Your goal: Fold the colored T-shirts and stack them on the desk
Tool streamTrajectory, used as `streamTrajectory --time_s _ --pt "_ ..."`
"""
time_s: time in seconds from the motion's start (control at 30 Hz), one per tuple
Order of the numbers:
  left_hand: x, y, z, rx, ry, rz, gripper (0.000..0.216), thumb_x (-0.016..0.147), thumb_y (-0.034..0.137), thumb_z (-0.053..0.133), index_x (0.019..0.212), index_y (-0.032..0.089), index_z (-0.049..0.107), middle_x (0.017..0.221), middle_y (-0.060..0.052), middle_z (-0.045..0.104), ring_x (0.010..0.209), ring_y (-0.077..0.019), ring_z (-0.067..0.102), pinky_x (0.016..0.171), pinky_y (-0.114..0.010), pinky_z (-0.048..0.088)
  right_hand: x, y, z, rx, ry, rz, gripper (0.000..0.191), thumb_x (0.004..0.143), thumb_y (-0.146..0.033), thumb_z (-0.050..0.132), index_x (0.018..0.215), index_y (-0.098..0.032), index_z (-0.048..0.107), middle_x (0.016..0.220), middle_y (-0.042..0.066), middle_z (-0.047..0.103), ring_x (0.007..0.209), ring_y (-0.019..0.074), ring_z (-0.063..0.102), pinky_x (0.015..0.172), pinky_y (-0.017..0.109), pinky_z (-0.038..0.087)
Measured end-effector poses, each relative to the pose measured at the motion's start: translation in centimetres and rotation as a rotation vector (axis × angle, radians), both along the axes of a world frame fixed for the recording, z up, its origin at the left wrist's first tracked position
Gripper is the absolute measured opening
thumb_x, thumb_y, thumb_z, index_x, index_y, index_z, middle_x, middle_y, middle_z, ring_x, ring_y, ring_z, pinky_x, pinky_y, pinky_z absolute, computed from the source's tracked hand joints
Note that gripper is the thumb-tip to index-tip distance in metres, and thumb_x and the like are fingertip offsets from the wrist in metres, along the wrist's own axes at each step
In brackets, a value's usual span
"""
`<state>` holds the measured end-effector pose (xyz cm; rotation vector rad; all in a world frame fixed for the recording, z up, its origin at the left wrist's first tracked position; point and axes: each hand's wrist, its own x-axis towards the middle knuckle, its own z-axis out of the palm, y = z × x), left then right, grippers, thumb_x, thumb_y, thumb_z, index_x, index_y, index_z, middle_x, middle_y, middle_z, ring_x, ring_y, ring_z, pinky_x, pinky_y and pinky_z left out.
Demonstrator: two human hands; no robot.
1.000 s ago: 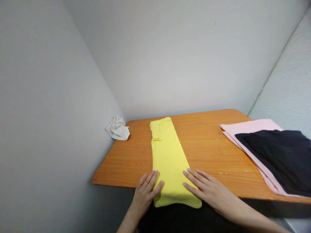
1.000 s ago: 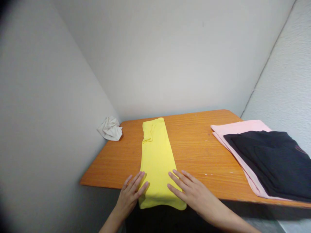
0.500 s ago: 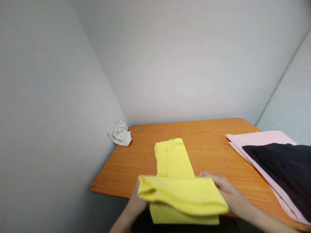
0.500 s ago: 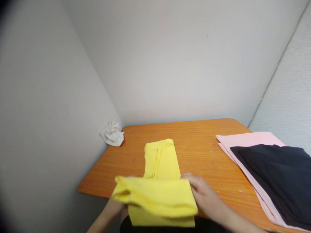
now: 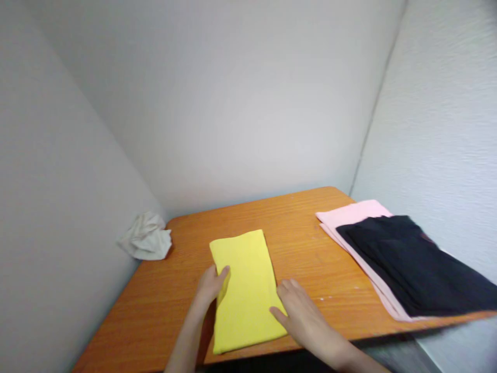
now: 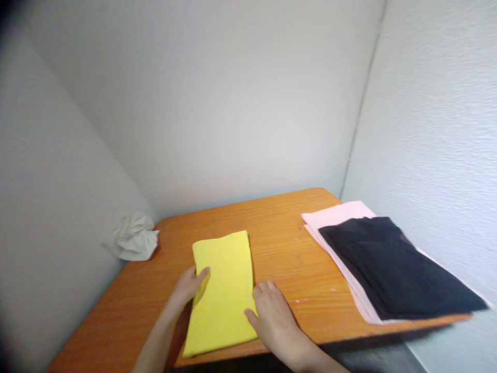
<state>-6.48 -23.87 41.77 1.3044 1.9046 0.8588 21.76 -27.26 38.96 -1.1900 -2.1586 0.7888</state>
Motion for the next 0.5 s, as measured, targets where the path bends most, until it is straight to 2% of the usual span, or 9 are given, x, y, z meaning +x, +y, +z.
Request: streamTrajectory --time_s 0.1,0.2,0.33,0.4,0.47,0.5 --pt "2.6 2.2 0.5 -0.020 -0.150 -0.068 0.036 0.080 0.045 0.070 0.099 0.015 0.065 0.096 -0.014 0.075 0.086 -0.0292 0.072 0.072 -0.038 0.057 1.9 0.7 2.1 -0.127 0.141 -0.048 0.035 0.094 -0.049 0.056 0.106 -0.016 0.061 0.101 0.006 0.063 0.085 0.0173 0.061 0.078 0.035 0.052" --pt "6.9 4.6 2.9 0.015 -0.366 -0.097 0.045 0.075 0.044 0.074 0.107 0.015 0.062 0.103 -0.013 0.073 0.084 -0.0257 0.071 0.070 -0.034 0.057 6.4 3.4 4.4 -0.164 0.209 -0.133 0.032 0.095 -0.050 0.053 0.101 -0.019 0.058 0.095 0.004 0.062 0.078 0.0154 0.059 0.064 0.027 0.050" --pt "15.9 7.8 7.9 0.257 -0.557 -0.232 0.049 0.074 0.045 0.074 0.109 0.013 0.060 0.114 -0.014 0.068 0.088 -0.0227 0.068 0.068 -0.028 0.054 14.8 5.9 9.2 -0.203 0.636 -0.203 0.029 0.086 -0.047 0.062 0.088 -0.021 0.048 0.083 0.000 0.060 0.070 0.0138 0.057 0.058 0.023 0.045" --pt "21.2 9.0 10.1 0.383 -0.662 -0.315 0.049 0.075 0.044 0.073 0.110 0.014 0.058 0.117 -0.013 0.067 0.094 -0.0229 0.066 0.072 -0.028 0.054 19.1 6.0 11.7 -0.151 0.767 -0.312 0.032 0.081 -0.043 0.070 0.088 -0.022 0.047 0.083 -0.001 0.061 0.069 0.0136 0.059 0.059 0.023 0.046" --pt "26.3 9.7 11.2 0.434 -0.747 -0.392 0.048 0.077 0.044 0.071 0.112 0.015 0.055 0.118 -0.013 0.065 0.095 -0.0230 0.065 0.071 -0.028 0.054 23.2 5.3 13.2 -0.069 0.802 -0.474 0.036 0.075 -0.040 0.076 0.090 -0.023 0.049 0.085 0.000 0.063 0.070 0.0148 0.061 0.058 0.023 0.048" --pt "28.6 9.9 11.2 0.432 -0.777 -0.424 0.047 0.078 0.044 0.070 0.112 0.016 0.053 0.118 -0.013 0.065 0.093 -0.0223 0.066 0.068 -0.027 0.054 25.2 4.8 13.3 -0.027 0.807 -0.558 0.037 0.073 -0.039 0.078 0.092 -0.024 0.049 0.086 0.001 0.064 0.070 0.0158 0.062 0.058 0.024 0.049"
